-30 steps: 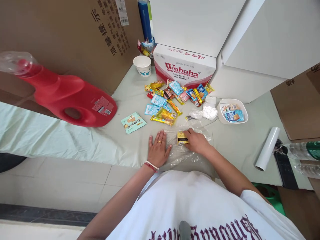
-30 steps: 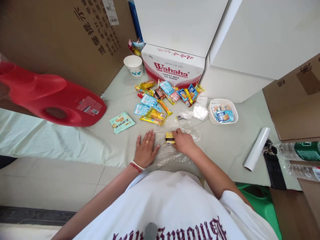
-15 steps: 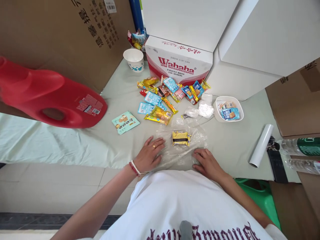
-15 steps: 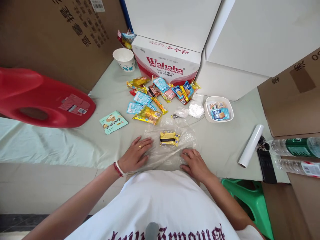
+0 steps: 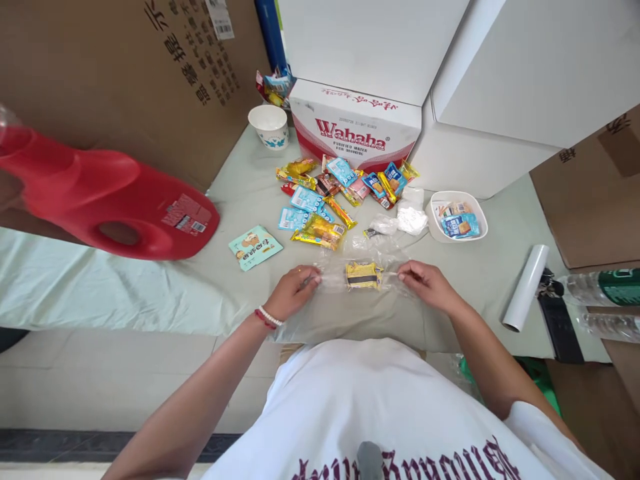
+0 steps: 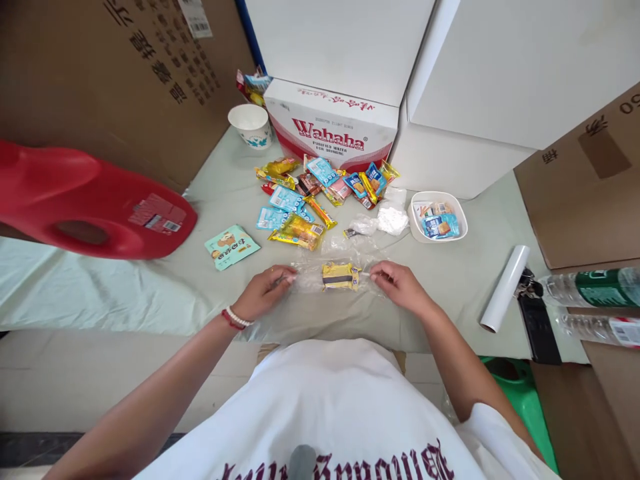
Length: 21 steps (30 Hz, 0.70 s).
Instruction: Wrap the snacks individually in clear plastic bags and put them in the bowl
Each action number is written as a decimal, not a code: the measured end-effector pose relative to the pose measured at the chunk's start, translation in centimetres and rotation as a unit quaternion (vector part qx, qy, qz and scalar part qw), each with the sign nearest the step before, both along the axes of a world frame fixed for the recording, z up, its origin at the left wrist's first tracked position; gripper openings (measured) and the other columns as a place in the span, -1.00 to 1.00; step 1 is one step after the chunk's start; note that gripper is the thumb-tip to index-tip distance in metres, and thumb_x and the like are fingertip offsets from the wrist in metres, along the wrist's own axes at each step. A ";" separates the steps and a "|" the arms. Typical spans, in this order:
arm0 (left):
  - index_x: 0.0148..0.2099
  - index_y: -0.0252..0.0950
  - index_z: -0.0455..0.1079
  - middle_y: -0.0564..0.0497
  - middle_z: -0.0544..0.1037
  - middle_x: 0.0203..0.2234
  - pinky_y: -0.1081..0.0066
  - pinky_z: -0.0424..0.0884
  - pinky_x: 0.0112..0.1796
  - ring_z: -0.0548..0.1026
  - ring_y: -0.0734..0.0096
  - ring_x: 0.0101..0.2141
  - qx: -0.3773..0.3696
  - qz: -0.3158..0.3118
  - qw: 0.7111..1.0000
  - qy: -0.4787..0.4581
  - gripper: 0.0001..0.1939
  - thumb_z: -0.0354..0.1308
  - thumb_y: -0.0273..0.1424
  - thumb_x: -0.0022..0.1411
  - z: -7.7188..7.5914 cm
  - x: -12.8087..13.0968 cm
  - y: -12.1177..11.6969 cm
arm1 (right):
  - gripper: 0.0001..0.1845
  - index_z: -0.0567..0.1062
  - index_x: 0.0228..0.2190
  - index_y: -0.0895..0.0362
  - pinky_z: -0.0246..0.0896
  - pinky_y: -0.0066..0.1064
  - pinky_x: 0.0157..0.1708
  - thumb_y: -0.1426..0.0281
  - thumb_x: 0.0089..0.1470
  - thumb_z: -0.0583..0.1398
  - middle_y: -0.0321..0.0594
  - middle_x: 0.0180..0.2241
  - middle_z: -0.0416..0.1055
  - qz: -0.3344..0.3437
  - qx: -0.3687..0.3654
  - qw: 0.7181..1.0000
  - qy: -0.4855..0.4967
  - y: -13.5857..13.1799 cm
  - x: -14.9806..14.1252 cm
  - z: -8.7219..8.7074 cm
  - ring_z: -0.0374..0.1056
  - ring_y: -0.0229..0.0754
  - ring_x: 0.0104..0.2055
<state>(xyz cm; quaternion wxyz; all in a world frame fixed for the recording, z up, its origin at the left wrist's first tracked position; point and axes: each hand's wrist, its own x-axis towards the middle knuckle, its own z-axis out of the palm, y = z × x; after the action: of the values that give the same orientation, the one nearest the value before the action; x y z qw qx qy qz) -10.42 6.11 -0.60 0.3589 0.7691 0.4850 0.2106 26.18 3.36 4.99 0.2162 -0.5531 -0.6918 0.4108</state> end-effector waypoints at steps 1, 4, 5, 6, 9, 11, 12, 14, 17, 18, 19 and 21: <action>-0.29 -0.22 0.44 -0.12 0.61 -0.22 0.14 0.44 -0.03 0.53 0.16 -0.12 0.005 0.035 0.999 0.020 -0.69 -0.01 -0.18 0.38 0.0 0.5 0.7 | -0.73 0.49 -0.26 0.09 0.15 -0.41 -0.41 0.18 0.31 0.11 -0.29 -0.42 0.44 -0.016 -0.022 0.999 -0.026 1.1 0.0 -0.2 0.29 -0.23 -0.44; -0.32 -0.24 0.43 -0.15 0.55 -0.33 0.07 0.41 -0.04 0.47 0.04 -0.15 0.043 0.130 0.985 0.102 -0.81 0.11 -0.25 0.26 -0.4 1.9 2.1 | -0.80 0.51 -0.27 0.11 0.11 -0.42 -0.37 0.31 0.27 0.11 -0.25 -0.39 0.48 -0.015 -0.040 0.985 -0.169 3.7 -0.5 -0.6 0.34 -0.19 -0.37; -0.27 -0.25 0.45 -0.17 0.54 -0.29 0.04 0.39 0.00 0.45 0.00 -0.12 0.060 0.157 0.979 0.119 -0.84 0.15 -0.28 0.21 -0.6 2.3 2.3 | -0.81 0.52 -0.26 0.11 0.10 -0.41 -0.35 0.36 0.26 0.11 -0.20 -0.33 0.51 -0.011 -0.028 0.973 -0.231 4.4 -0.8 -0.5 0.37 -0.16 -0.31; -0.21 -0.27 0.47 -0.21 0.53 -0.22 0.01 0.37 0.03 0.43 -0.04 -0.08 0.078 0.181 0.972 0.128 -0.82 0.18 -0.30 0.17 -0.8 2.6 2.4 | -0.80 0.54 -0.25 0.11 0.09 -0.39 -0.34 0.38 0.26 0.10 -0.16 -0.26 0.52 -0.010 -0.009 0.958 -0.287 4.9 -1.1 -0.2 0.39 -0.12 -0.25; -0.08 -0.34 0.47 -0.27 0.49 -0.11 -0.03 0.32 0.07 0.38 -0.08 -0.01 0.138 0.263 0.947 0.120 -0.72 0.18 -0.32 0.18 -0.5 2.9 1.8 | -0.72 0.55 -0.15 0.10 0.12 -0.36 -0.30 0.34 0.32 0.05 -0.06 -0.14 0.51 -0.018 0.062 0.927 -0.370 6.4 -2.8 1.2 0.39 -0.03 -0.09; -0.09 -0.34 0.47 -0.27 0.48 -0.13 -0.05 0.28 0.08 0.38 -0.06 -0.01 0.187 0.315 0.924 0.110 -0.76 0.11 -0.36 0.25 0.3 2.7 0.7 | -0.70 0.53 -0.05 0.10 0.16 -0.33 -0.20 0.33 0.35 0.05 -0.04 -0.07 0.50 0.006 0.101 0.925 -0.366 7.5 -4.4 1.7 0.34 -0.01 0.01; -0.09 -0.32 0.48 -0.25 0.48 -0.14 -0.05 0.26 0.08 0.39 -0.04 -0.01 0.212 0.330 0.914 0.104 -0.77 0.07 -0.38 0.28 0.9 2.7 0.0 | -0.69 0.51 0.00 0.11 0.18 -0.32 -0.14 0.34 0.34 0.06 -0.03 -0.04 0.49 0.030 0.112 0.925 -0.361 8.2 -5.2 1.7 0.32 0.01 0.05; -0.08 -0.26 0.50 -0.21 0.51 -0.16 -0.05 0.22 0.07 0.40 0.00 -0.04 0.247 0.294 0.919 0.095 -0.75 0.03 -0.43 0.30 2.1 3.1 -1.5 | -0.66 0.47 0.07 0.13 0.17 -0.26 -0.03 0.33 0.32 0.11 0.01 0.00 0.47 0.084 0.115 0.923 -0.358 9.5 -6.9 1.1 0.27 0.06 0.09; 0.07 -0.10 0.50 -0.12 0.57 -0.08 0.04 0.24 -0.02 0.42 0.07 -0.07 0.237 0.080 0.963 0.097 -0.64 0.01 -0.46 0.33 3.2 5.1 -3.1 | -0.61 0.47 0.06 0.20 0.16 -0.17 0.01 0.29 0.26 0.21 0.13 0.02 0.45 0.125 0.099 0.912 -0.379 11.2 -8.9 -0.4 0.25 0.16 0.10; 0.14 -0.06 0.47 -0.10 0.58 -0.02 0.06 0.25 -0.06 0.42 0.09 -0.07 0.221 0.013 0.969 0.106 -0.59 0.00 -0.47 0.34 3.3 6.1 -3.2 | -0.60 0.48 0.04 0.21 0.15 -0.14 0.01 0.28 0.22 0.25 0.15 0.01 0.45 0.129 0.089 0.909 -0.386 11.6 -9.4 -0.9 0.26 0.18 0.09; 0.20 -0.04 0.44 -0.08 0.58 0.03 0.07 0.25 -0.09 0.42 0.10 -0.07 0.205 -0.029 0.971 0.120 -0.56 -0.02 -0.47 0.36 3.2 7.1 -3.2 | -0.60 0.49 0.02 0.20 0.15 -0.14 0.00 0.29 0.19 0.27 0.15 -0.01 0.47 0.133 0.080 0.907 -0.391 12.0 -9.7 -1.3 0.27 0.19 0.07; 0.23 -0.06 0.41 -0.08 0.57 0.07 0.08 0.26 -0.11 0.42 0.12 -0.07 0.183 -0.054 0.970 0.149 -0.55 -0.05 -0.46 0.40 2.6 8.7 -2.6 | -0.70 0.54 -0.07 0.17 0.15 -0.17 -0.04 0.34 0.17 0.28 0.08 -0.11 0.52 0.149 0.060 0.906 -0.391 12.6 -10.0 -1.7 0.31 0.14 0.01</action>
<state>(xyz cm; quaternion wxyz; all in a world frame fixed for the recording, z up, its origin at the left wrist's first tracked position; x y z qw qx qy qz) -1.67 3.53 1.97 0.1468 0.8697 0.4435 0.1594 16.13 15.97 3.28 -0.1024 -0.5461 -0.8184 0.1468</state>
